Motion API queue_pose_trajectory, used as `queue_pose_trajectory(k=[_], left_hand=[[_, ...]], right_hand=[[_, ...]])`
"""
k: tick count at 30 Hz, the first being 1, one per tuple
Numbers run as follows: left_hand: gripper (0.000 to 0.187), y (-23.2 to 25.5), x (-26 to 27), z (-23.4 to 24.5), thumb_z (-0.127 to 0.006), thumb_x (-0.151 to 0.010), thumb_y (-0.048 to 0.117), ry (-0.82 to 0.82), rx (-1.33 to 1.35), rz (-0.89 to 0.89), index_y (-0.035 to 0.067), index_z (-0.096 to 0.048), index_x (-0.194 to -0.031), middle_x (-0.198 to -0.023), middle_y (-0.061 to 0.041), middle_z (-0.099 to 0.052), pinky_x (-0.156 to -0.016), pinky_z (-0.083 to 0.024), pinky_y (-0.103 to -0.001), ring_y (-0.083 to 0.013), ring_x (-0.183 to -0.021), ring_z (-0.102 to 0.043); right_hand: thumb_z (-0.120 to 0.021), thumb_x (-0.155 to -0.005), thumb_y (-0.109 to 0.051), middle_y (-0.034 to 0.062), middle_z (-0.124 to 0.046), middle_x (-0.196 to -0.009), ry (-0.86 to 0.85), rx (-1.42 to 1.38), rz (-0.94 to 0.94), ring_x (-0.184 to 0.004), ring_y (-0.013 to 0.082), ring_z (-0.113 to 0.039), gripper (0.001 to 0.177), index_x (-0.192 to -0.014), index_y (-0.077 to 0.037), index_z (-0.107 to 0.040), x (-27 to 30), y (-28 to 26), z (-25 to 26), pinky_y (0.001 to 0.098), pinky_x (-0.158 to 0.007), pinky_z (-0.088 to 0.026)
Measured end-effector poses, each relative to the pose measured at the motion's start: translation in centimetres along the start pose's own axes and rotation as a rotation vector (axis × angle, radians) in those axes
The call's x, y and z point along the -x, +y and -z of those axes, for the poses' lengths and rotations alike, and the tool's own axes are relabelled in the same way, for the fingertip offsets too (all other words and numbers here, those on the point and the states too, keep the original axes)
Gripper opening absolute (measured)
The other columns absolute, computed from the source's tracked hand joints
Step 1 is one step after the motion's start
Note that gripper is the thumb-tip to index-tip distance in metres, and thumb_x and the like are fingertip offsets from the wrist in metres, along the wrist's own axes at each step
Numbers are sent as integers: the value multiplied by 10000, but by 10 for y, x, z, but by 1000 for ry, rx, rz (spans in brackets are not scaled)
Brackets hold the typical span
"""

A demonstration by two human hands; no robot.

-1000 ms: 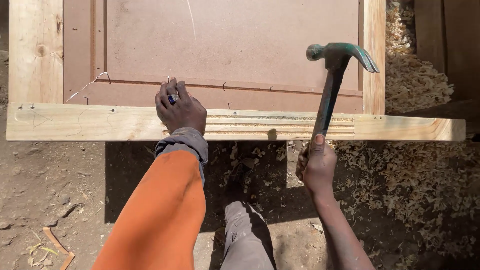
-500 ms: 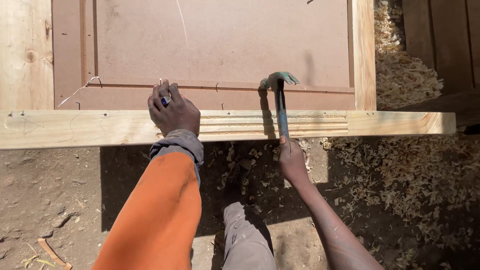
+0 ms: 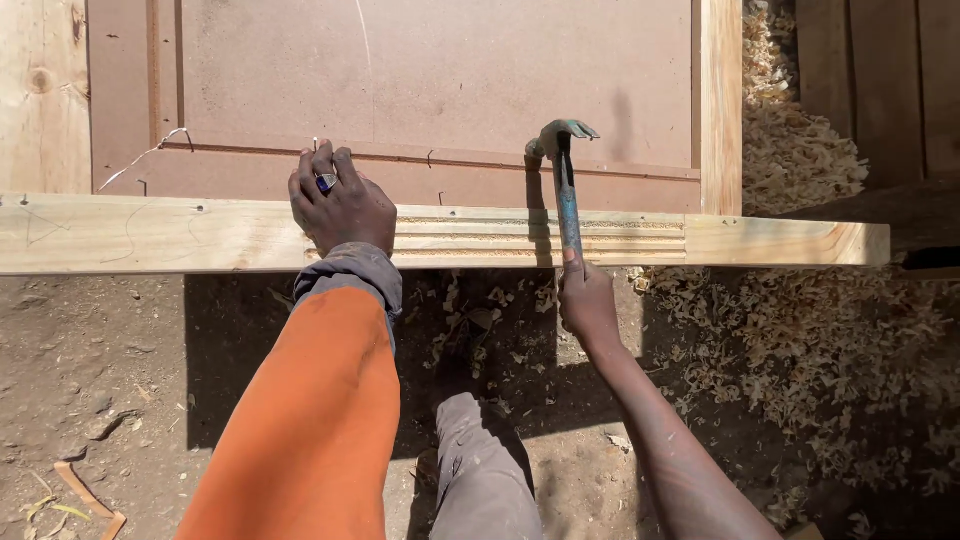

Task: Hammering nails into a wooden frame to secure a panel

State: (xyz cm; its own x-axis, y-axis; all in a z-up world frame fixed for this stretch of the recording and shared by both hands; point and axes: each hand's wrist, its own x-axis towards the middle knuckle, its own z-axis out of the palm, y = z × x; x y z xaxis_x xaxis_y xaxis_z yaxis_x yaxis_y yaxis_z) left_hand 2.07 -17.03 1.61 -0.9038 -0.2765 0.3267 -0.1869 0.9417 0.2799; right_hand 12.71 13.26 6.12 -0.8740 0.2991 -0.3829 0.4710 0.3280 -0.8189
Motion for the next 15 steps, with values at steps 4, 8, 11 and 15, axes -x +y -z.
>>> queue_pose_trajectory(k=[4,8,11,15], left_hand=[[286,-1,-6,-2,-511,-967,177,-7,4,18,121,-491,-1247,-1389,-100,-463,-1184,-223,-498,-319,-1412,-340],[291,-5,-3,1,-526,-972,198,-23,-13,7,131,-487,-1252,-1398,-93,-461,-1185,-223,-493,-311,-1421,-332],[275,6,-4,3,-508,-996,178,-38,14,5,124,-478,-1263,-1405,-106,-455,-1186,-198,-500,-316,-1428,-314],[280,-6,-11,-1,-498,-987,188,-44,-31,33,127,-479,-1260,-1414,-98,-446,-1189,-203,-504,-315,-1430,-312]], right_hand=[[-465,-1112,-459,23,-447,-438,140,-77,223,-316,109,-421,543,-697,-114,-520,27,-41,7,217,-312,-338],[-463,-1096,-477,18,-429,-466,270,-203,387,-354,90,-437,475,-780,-123,-482,23,12,-15,201,-351,-328],[-460,-1107,-489,114,-484,-535,34,205,65,-454,235,-439,555,-786,-47,-555,-6,24,1,373,-422,-363],[-438,-1125,-476,-8,-407,-481,64,-113,-60,-336,90,-364,554,-715,-107,-495,-2,-3,16,232,-291,-308]])
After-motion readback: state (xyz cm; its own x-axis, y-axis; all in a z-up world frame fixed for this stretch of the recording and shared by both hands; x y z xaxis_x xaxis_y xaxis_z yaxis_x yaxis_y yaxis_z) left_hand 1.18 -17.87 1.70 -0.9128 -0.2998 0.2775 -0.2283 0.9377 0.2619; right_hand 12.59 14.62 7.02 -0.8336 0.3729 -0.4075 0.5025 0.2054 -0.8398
